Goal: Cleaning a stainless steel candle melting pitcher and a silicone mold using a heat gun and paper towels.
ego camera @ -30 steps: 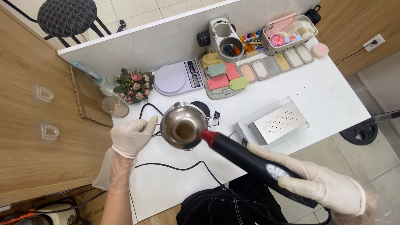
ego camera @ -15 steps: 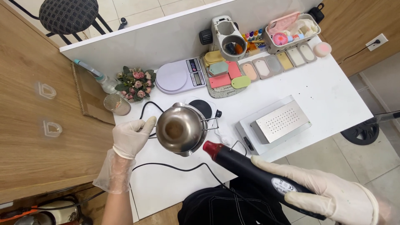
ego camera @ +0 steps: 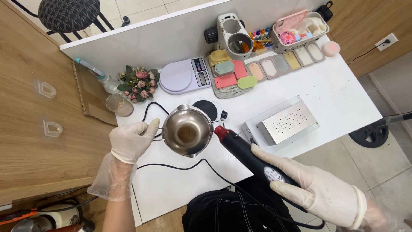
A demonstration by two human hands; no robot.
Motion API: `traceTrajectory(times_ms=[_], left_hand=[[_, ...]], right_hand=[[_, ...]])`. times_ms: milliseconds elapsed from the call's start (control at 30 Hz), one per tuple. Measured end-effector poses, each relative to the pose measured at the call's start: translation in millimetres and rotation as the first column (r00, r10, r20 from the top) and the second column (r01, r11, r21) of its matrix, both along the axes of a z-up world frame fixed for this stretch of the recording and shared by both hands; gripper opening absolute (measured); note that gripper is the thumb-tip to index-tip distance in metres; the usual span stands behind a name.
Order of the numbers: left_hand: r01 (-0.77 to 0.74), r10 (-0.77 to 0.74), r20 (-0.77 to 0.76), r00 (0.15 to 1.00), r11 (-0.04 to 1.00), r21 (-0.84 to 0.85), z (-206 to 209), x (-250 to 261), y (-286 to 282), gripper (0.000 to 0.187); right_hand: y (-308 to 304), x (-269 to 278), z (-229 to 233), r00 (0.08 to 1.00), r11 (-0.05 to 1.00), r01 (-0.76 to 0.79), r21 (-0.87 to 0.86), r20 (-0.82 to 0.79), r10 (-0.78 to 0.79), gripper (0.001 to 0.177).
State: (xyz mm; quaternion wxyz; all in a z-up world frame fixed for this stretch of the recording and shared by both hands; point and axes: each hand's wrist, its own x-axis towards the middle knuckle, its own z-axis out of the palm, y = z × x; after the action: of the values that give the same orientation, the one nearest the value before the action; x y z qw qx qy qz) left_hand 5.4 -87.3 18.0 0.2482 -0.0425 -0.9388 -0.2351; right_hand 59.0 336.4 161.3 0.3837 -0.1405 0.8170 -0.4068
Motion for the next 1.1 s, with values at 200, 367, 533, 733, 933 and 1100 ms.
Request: traceTrajectory(times_ms=[200,367,533,733,933,1100], left_hand=[[0.005,-0.017,-0.083,0.996,0.99,-0.14,6,3,3,0.051],[0.004,-0.027,-0.117,0.993,0.98,-0.199,9,6,4,0.046],[0.008,-0.033,-0.141,0.989,0.985,-0.172,9,7,4,0.046],[0.015,-0.038,-0.152,0.988,0.988,-0.15,11,9,5,0.046],[-0.009,0.001,-0.059,0.998,0.99,-0.141,6,8,4,0.058],[-0.001,-0.013,-0.113,0.993,0.993,-0.121,6,6,3,0.052]], right_hand=[[-20,-2,10,0.999,0.986,-0.054,0.159,0.014,0.052,0.072],[-38,-6,24,0.999,0.959,-0.01,0.283,-0.041,0.022,0.075],[-38,-5,23,0.996,0.96,-0.063,0.274,-0.047,0.079,0.069],[-41,-8,27,0.995,0.908,-0.086,0.411,-0.015,0.101,0.077],[-41,-11,33,0.998,0.904,-0.059,0.423,0.027,0.053,0.074],[-34,-11,21,0.996,0.911,-0.086,0.403,0.037,0.077,0.072]])
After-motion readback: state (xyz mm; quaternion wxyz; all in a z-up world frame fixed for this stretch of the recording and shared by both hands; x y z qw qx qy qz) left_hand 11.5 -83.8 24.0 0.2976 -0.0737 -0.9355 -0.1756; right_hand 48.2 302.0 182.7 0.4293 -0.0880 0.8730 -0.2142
